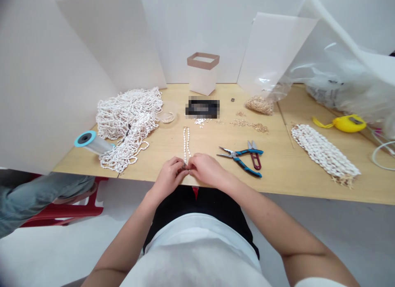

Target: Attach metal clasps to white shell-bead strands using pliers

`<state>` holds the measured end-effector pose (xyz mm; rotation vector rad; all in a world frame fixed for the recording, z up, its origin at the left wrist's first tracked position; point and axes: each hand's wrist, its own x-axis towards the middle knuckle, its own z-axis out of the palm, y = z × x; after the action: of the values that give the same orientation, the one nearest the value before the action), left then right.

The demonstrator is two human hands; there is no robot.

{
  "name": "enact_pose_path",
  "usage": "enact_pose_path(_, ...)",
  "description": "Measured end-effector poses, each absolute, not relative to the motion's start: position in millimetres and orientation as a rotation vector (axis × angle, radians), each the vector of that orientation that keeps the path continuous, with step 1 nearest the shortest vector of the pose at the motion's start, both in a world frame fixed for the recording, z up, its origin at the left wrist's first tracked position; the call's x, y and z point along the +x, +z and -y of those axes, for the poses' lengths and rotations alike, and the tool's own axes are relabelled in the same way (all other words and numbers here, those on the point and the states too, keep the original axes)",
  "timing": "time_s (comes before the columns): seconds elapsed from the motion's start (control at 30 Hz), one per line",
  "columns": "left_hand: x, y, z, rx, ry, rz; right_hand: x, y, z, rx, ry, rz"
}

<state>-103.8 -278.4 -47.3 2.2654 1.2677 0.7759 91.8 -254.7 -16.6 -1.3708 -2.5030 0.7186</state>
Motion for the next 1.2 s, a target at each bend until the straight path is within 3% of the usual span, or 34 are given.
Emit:
enact_pose_path(0.57, -102.4, -41.8, 280.3, 2.313, 0.690, -1.319, 97.8, -22.0, 257.9, -1.187, 0.691, 2.448)
enact_pose_path(0.93, -99.8, -43.0, 284.8, 2.390, 0.694, -1.352, 66.2, -8.2, 110.7, -1.694, 0.543, 2.398)
enact_pose_path(1.2, -99.6, -41.6, 285.1, 2.446, 0.694, -1.335, 44.9, -11.7, 77.2, -1.868, 0.482, 2.576)
